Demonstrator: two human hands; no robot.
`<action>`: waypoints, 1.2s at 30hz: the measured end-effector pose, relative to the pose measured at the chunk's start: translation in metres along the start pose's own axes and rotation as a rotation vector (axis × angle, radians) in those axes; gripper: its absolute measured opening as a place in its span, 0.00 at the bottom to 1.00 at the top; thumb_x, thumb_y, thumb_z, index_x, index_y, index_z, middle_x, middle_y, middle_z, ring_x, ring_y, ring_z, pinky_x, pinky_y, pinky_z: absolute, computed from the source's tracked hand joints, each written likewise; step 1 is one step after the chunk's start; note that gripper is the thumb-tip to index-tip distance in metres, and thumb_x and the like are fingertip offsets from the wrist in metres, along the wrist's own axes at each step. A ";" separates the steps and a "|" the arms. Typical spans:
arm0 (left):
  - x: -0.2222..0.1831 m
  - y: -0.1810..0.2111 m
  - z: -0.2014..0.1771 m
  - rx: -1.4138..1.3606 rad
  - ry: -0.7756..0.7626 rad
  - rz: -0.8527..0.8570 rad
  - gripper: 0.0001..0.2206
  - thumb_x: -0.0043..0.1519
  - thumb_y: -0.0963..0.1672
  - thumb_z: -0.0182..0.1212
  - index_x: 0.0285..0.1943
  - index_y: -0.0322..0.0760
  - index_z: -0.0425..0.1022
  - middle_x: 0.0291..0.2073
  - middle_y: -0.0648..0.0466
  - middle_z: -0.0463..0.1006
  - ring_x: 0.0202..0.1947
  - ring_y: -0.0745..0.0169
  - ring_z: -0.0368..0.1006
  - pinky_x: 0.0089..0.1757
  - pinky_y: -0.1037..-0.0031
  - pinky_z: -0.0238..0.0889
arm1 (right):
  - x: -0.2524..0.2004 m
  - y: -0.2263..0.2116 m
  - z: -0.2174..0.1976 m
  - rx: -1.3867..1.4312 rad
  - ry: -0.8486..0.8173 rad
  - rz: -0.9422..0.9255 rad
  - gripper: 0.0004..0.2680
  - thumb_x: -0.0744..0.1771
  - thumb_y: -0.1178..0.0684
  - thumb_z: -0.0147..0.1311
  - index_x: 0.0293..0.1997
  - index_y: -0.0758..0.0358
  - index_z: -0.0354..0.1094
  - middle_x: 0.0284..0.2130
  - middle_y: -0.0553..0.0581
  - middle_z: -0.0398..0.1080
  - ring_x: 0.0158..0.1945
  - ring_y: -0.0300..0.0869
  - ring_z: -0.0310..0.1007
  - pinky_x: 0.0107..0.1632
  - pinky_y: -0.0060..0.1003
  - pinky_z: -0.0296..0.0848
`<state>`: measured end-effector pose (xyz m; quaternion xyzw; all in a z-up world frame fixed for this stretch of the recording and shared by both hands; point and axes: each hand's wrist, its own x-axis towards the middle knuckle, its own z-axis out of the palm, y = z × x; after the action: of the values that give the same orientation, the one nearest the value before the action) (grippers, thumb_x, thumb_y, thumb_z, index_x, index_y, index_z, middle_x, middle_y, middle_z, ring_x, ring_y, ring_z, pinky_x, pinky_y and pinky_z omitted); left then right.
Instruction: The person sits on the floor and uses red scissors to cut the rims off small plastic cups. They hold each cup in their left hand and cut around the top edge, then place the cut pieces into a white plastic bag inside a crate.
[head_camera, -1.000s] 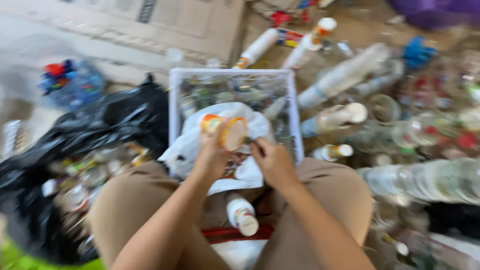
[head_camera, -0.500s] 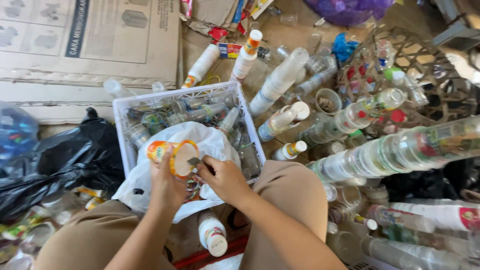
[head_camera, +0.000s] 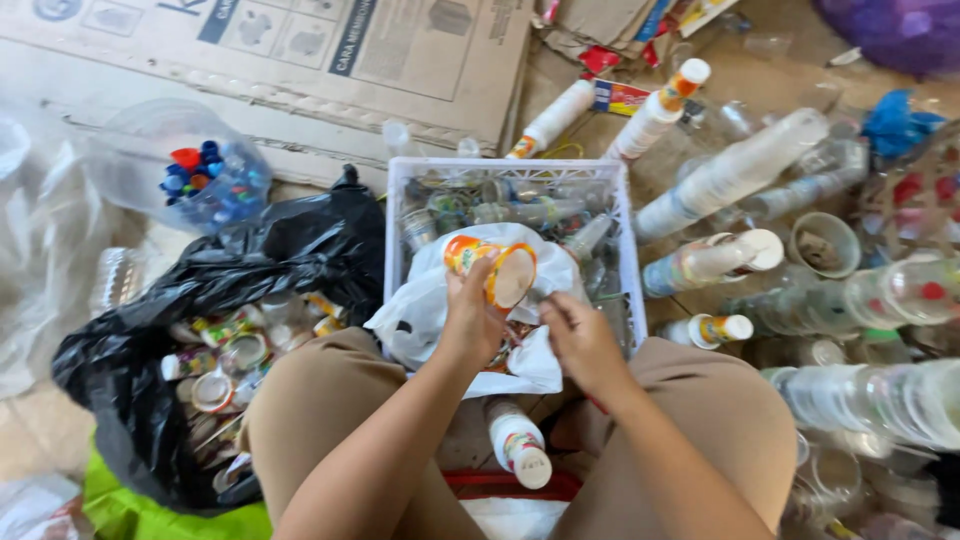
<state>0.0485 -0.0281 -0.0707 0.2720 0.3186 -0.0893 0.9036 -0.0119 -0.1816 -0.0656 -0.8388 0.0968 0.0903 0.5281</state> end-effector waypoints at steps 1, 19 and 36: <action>-0.002 0.004 0.002 -0.003 0.011 0.009 0.32 0.55 0.44 0.71 0.64 0.45 0.54 0.49 0.44 0.74 0.43 0.51 0.76 0.43 0.55 0.74 | 0.000 -0.007 -0.004 0.003 -0.014 -0.002 0.09 0.69 0.49 0.50 0.36 0.59 0.74 0.09 0.58 0.65 0.15 0.44 0.65 0.20 0.37 0.66; -0.013 -0.012 0.000 0.102 -0.047 -0.012 0.43 0.50 0.43 0.78 0.67 0.45 0.46 0.51 0.41 0.67 0.44 0.50 0.74 0.41 0.59 0.74 | 0.007 -0.028 0.012 0.178 0.123 -0.118 0.11 0.68 0.53 0.60 0.25 0.61 0.66 0.05 0.55 0.61 0.09 0.37 0.62 0.17 0.25 0.61; -0.033 0.042 0.010 0.136 -0.140 -0.099 0.48 0.49 0.45 0.78 0.72 0.35 0.42 0.48 0.39 0.69 0.44 0.50 0.74 0.41 0.61 0.74 | 0.014 -0.014 0.022 0.467 0.033 -0.416 0.08 0.70 0.62 0.50 0.29 0.67 0.62 0.09 0.61 0.62 0.10 0.42 0.66 0.13 0.32 0.63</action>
<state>0.0417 0.0012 -0.0252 0.3097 0.2610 -0.1740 0.8976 0.0042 -0.1572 -0.0663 -0.6979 -0.0502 -0.0577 0.7121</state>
